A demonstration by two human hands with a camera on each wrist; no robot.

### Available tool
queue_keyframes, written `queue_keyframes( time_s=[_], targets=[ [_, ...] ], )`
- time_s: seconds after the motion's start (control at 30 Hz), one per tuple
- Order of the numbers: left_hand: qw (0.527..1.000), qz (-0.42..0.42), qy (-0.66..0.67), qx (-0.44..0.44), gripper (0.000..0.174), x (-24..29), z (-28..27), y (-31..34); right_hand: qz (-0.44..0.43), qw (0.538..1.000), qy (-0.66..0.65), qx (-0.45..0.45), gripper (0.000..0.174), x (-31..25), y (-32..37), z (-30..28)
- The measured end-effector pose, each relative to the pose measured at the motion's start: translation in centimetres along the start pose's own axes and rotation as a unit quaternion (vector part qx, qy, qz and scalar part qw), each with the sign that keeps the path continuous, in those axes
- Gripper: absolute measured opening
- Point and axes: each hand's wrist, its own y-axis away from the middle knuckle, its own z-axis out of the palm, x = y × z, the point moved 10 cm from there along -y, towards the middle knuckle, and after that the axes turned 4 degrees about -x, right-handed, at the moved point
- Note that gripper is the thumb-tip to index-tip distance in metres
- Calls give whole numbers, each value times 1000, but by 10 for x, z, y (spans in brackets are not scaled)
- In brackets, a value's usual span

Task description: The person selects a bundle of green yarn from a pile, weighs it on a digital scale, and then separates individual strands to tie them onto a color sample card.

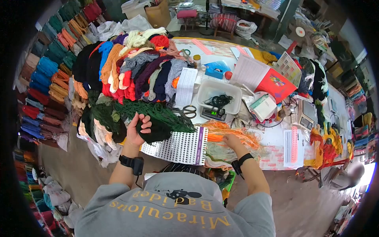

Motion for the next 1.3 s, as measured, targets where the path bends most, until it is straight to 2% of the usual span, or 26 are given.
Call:
queue_keyframes(
  time_s=[0.17, 0.23, 0.27, 0.33, 0.37, 0.43, 0.5, 0.57, 0.6, 0.67, 0.7, 0.77, 0.8, 0.87, 1.0, 1.07, 1.1, 1.17, 1.2, 1.3],
  targets=[
    [999, 37, 19, 19, 31, 0, 3, 25, 30, 999, -31, -13, 26, 20, -12, 15],
    [998, 47, 15, 41, 31, 5, -3, 35, 88, 983, -162, 3, 27, 47, -32, 23],
    [997, 52, 14, 49, 30, 8, -5, 40, 85, 983, -164, 1, 27, 51, -40, 26],
    [996, 60, 7, 60, 29, 13, -7, 45, 116, 937, -321, 69, 37, 64, -50, 22],
    [996, 61, 5, 62, 29, 15, -8, 47, 115, 937, -323, 67, 37, 64, -57, 23],
    [994, 65, 4, 85, 29, 20, -13, 48, 152, 848, -497, 106, 40, 71, -64, 22],
    [994, 60, -1, 92, 28, 25, -14, 44, 166, 845, -496, 110, 45, 74, -76, 20],
    [993, 51, 0, 110, 28, 29, -17, 37, 175, 815, -528, 162, 47, 85, -89, 17],
    [992, 50, -5, 116, 28, 32, -18, 33, 178, 813, -530, 162, 47, 82, -93, 15],
    [991, 45, -11, 124, 27, 36, -21, 26, 163, 770, -592, 174, 49, 71, -96, 11],
    [991, 45, -17, 126, 27, 39, -22, 23, 166, 769, -593, 172, 49, 72, -103, 13],
    [991, 36, -17, 130, 27, 42, -26, 18, 160, 736, -633, 179, 44, 73, -116, 18],
    [991, 27, -18, 130, 28, 44, -27, 15, 161, 736, -633, 177, 44, 71, -121, 21],
    [990, 23, -22, 138, 28, 47, -28, 12, 149, 699, -673, 190, 34, 67, -130, 23],
    [992, -4, -21, 122, 31, 50, -34, 1, 151, 687, -691, 168, 23, 73, -148, 37],
    [988, -16, -50, 147, 34, 49, -37, 0, 194, 718, -633, 213, 15, 73, -128, 27],
    [983, -24, -79, 166, 36, 49, -40, -2, 196, 720, -630, 214, 15, 75, -124, 27],
    [989, -56, -32, 133, 46, 29, -20, -14, 147, 807, -477, 316, 18, 82, -111, -1],
    [982, -67, -76, 159, 46, 21, -15, -19, 99, 815, -456, 343, 21, 46, -87, -34],
    [989, -120, -49, 69, 54, -6, 2, -30, 69, 815, -486, 309, 21, -11, -70, -77]
  ],
)
